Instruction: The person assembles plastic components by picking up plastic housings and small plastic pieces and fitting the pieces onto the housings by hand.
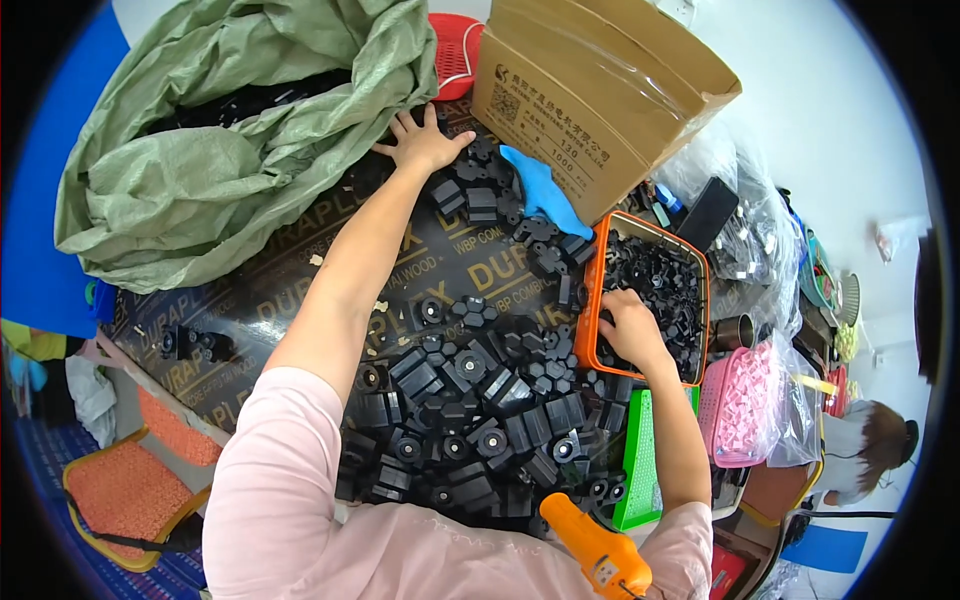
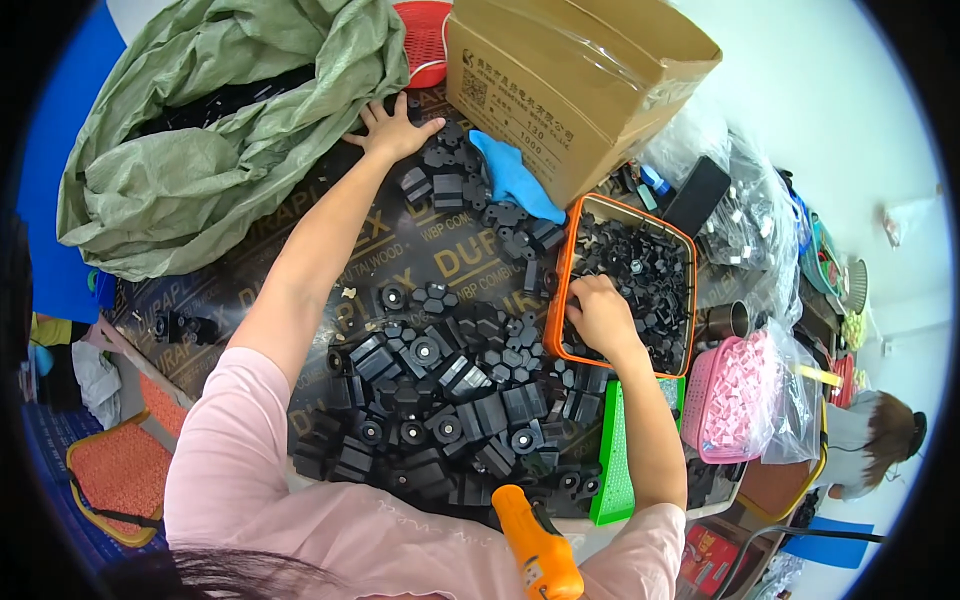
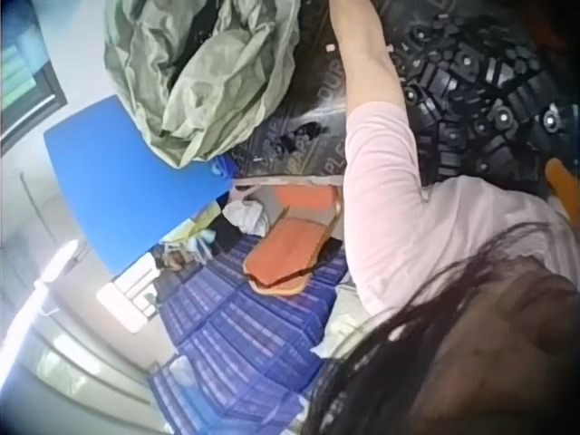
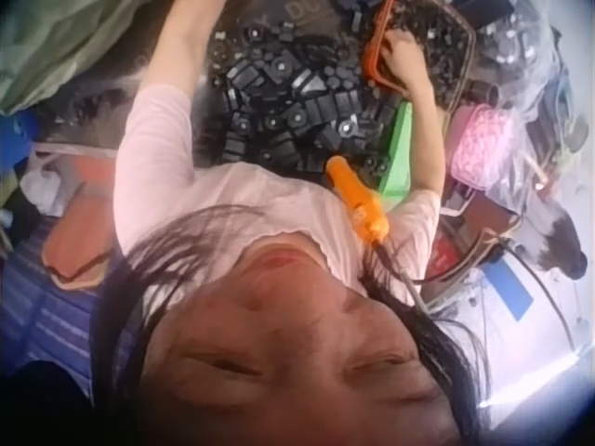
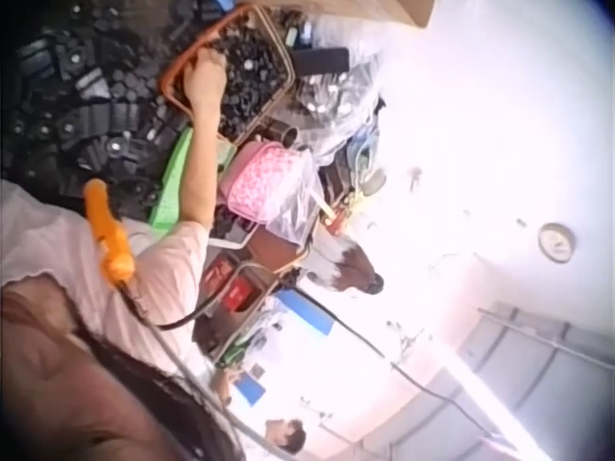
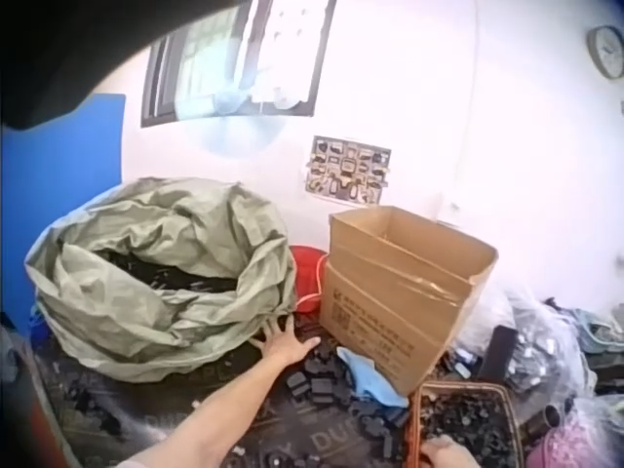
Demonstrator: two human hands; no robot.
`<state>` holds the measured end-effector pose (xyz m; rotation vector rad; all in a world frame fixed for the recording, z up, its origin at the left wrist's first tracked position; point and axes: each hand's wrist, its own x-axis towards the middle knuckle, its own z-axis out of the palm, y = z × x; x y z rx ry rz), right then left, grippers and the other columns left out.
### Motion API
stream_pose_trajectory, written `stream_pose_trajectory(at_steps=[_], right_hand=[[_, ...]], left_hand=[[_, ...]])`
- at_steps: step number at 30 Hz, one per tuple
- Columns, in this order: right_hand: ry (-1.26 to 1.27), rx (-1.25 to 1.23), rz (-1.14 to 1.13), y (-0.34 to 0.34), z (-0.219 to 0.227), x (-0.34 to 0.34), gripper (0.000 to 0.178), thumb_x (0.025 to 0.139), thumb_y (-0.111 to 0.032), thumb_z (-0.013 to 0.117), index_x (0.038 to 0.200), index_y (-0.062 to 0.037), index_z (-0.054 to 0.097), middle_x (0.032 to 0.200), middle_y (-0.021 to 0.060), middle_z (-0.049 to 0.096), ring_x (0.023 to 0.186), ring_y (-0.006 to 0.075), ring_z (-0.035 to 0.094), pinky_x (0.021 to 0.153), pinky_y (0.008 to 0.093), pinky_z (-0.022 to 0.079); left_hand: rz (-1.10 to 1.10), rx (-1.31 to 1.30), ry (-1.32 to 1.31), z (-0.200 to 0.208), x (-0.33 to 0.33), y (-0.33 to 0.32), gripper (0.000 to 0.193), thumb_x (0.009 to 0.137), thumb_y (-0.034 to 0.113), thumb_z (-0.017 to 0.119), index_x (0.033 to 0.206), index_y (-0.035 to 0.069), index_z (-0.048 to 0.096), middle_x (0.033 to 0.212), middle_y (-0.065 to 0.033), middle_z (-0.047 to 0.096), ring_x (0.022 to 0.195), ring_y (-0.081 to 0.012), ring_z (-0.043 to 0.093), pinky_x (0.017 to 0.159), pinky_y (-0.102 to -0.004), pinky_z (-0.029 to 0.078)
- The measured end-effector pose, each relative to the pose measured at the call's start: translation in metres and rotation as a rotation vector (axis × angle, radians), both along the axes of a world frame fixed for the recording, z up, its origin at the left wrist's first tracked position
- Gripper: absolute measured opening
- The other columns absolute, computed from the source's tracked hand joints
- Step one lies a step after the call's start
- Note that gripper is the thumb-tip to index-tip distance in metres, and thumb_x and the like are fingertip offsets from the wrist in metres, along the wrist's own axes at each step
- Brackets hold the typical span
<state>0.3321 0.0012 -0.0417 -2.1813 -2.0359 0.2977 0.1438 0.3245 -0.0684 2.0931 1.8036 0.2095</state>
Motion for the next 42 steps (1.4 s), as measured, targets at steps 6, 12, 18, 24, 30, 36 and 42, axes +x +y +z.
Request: stream_pose_trajectory(at_steps=[6, 12, 18, 24, 30, 36, 42], right_hand=[[0.108, 0.031, -0.113, 0.000, -0.001, -0.001, 0.021, 0.068, -0.003, 0.063, 0.085, -0.0037, 0.051, 0.084, 0.0114, 0.057, 0.085, 0.0299, 0.055, 0.073, 0.0385, 0.046], [0.157, 0.096, -0.193, -0.002, 0.008, -0.003, 0.029, 0.071, -0.002, 0.060, 0.098, -0.0066, 0.050, 0.076, 0.0083, 0.056, 0.077, 0.0280, 0.056, 0.067, 0.0378, 0.046], [0.041, 0.203, -0.188, -0.014, 0.016, 0.000, 0.027, 0.074, -0.006, 0.052, 0.100, -0.0087, 0.058, 0.078, 0.0107, 0.054, 0.075, 0.0280, 0.055, 0.068, 0.0375, 0.046], [0.242, 0.381, -0.270, -0.025, 0.022, 0.001, 0.023, 0.075, -0.001, 0.057, 0.097, -0.0054, 0.061, 0.074, 0.0104, 0.053, 0.061, 0.0190, 0.052, 0.061, 0.0295, 0.044], [0.287, 0.365, -0.411, -0.034, 0.026, 0.008, 0.024, 0.077, -0.008, 0.064, 0.101, -0.0061, 0.063, 0.071, -0.0004, 0.054, 0.061, 0.0064, 0.046, 0.057, 0.0203, 0.040], [1.159, 0.363, -0.445, -0.039, 0.050, -0.021, 0.033, 0.083, -0.006, 0.058, 0.116, -0.0027, 0.053, 0.082, 0.0009, 0.058, 0.067, 0.0074, 0.052, 0.061, 0.0224, 0.045], [1.734, 0.291, -0.214, -0.053, 0.066, -0.049, 0.032, 0.083, -0.005, 0.056, 0.114, 0.0007, 0.051, 0.097, 0.0081, 0.058, 0.078, 0.0148, 0.053, 0.068, 0.0279, 0.045]], left_hand=[[-0.094, 0.024, -0.080, -0.010, -0.011, -0.011, 0.082, 0.073, 0.060, 0.054, 0.138, 0.024, 0.021, 0.146, -0.0157, 0.006, 0.134, -0.0346, 0.002, 0.095, -0.0689, 0.011], [-0.398, 0.023, -0.236, -0.021, -0.042, -0.048, 0.076, 0.070, 0.056, 0.059, 0.132, 0.021, 0.031, 0.142, -0.0164, 0.021, 0.126, -0.0341, 0.032, 0.097, -0.0629, 0.019], [-0.538, 0.104, -0.182, -0.010, -0.064, -0.123, 0.072, 0.070, 0.050, 0.065, 0.127, 0.016, 0.036, 0.128, -0.0192, 0.035, 0.116, -0.0376, 0.039, 0.096, -0.0450, 0.033], [-0.432, 0.031, -0.166, 0.004, -0.079, -0.149, 0.070, 0.070, 0.035, 0.068, 0.127, 0.012, 0.034, 0.117, -0.0150, 0.043, 0.104, -0.0344, 0.049, 0.085, -0.0425, 0.043], [-0.382, 0.061, -0.113, 0.002, -0.071, -0.143, 0.064, 0.069, 0.031, 0.065, 0.124, 0.011, 0.039, 0.113, -0.0141, 0.048, 0.097, -0.0348, 0.055, 0.081, -0.0432, 0.046], [-0.361, -0.030, -0.291, -0.005, -0.071, -0.123, 0.052, 0.067, 0.029, 0.065, 0.113, 0.014, 0.047, 0.108, -0.0134, 0.056, 0.096, -0.0318, 0.056, 0.081, -0.0418, 0.045], [-0.269, 0.068, -1.096, 0.021, -0.082, -0.145, 0.044, 0.070, 0.016, 0.069, 0.108, 0.006, 0.049, 0.089, -0.0095, 0.061, 0.077, -0.0147, 0.058, 0.067, -0.0292, 0.046]])
